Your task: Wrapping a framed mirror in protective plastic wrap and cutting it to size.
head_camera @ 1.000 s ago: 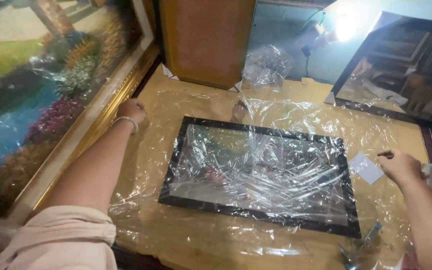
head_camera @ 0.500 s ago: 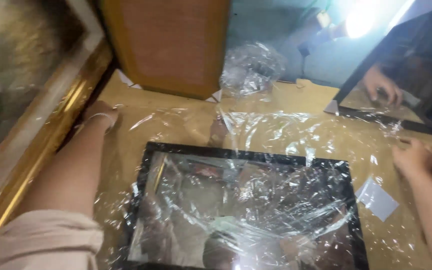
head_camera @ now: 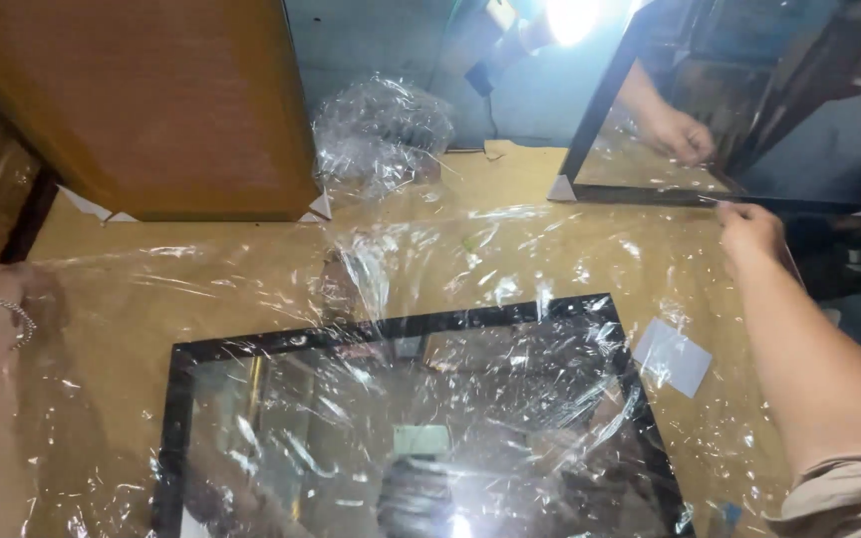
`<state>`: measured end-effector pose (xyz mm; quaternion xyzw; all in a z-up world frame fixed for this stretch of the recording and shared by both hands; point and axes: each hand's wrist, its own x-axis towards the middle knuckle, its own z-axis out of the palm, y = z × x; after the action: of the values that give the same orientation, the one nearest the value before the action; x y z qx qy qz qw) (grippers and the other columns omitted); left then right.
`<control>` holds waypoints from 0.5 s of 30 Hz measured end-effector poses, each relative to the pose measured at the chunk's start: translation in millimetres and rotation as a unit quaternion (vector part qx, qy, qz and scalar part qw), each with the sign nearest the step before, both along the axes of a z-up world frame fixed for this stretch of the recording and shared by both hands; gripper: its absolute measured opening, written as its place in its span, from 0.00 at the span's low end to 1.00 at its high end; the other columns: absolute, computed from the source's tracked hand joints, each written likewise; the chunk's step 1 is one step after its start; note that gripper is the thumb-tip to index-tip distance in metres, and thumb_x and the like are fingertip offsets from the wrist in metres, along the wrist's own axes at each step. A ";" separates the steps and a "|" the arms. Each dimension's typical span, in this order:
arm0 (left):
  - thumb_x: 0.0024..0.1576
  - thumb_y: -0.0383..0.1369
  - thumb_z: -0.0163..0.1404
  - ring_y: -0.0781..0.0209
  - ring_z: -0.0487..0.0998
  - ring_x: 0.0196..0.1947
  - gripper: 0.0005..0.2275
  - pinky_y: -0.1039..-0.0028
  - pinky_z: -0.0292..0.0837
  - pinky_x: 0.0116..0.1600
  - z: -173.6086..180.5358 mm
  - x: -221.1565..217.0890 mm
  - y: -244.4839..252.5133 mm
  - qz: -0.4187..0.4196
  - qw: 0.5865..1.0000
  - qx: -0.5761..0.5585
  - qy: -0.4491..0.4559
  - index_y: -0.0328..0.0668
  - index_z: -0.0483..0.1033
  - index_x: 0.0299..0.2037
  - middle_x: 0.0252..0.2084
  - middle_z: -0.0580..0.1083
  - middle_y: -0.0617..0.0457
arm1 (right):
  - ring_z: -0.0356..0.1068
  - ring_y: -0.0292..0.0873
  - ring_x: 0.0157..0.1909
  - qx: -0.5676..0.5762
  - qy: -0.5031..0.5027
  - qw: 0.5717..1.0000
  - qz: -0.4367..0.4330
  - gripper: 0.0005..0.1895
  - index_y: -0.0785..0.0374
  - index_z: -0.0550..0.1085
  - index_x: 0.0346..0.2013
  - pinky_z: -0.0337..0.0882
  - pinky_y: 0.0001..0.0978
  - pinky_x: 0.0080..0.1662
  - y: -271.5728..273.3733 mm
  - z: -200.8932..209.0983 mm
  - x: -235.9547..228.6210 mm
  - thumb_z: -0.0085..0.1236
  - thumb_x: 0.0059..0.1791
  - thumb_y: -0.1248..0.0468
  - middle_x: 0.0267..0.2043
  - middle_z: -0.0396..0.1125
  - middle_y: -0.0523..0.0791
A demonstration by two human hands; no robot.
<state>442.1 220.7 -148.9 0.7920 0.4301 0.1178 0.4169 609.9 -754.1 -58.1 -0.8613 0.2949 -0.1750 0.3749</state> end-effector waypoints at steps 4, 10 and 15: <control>0.63 0.35 0.45 0.57 0.67 0.21 0.07 0.62 0.57 0.15 19.1 -15.6 -5.2 -0.005 0.994 -0.018 -0.111 0.40 0.65 0.38 0.27 0.65 0.48 | 0.58 0.27 0.26 -0.014 -0.029 0.999 -0.011 0.06 0.51 0.73 0.26 0.62 0.21 0.34 -21.2 3.3 -2.0 0.57 0.44 0.55 0.23 0.63 0.33; 0.57 0.32 0.42 0.69 0.71 0.24 0.07 0.70 0.64 0.21 49.7 -12.0 -19.8 0.049 0.988 -0.140 -0.037 0.54 0.69 0.44 0.31 0.72 0.62 | 0.41 0.30 0.17 0.310 0.158 0.937 0.032 0.10 0.41 0.67 0.31 0.43 0.24 0.25 23.6 62.4 -15.1 0.36 0.45 0.48 0.17 0.47 0.29; 0.60 0.44 0.48 0.66 0.70 0.23 0.09 0.71 0.65 0.23 77.7 -22.2 -45.9 -0.030 0.988 -0.144 -0.042 0.53 0.69 0.36 0.30 0.71 0.60 | 0.53 0.30 0.24 0.322 0.116 0.931 0.127 0.10 0.44 0.67 0.35 0.57 0.27 0.27 7.5 43.3 -0.9 0.43 0.51 0.46 0.25 0.53 0.31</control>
<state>419.9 174.8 -71.3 0.7307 0.4012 0.0751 0.5472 609.1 -746.7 -14.8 -0.7389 0.2648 0.0796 0.6144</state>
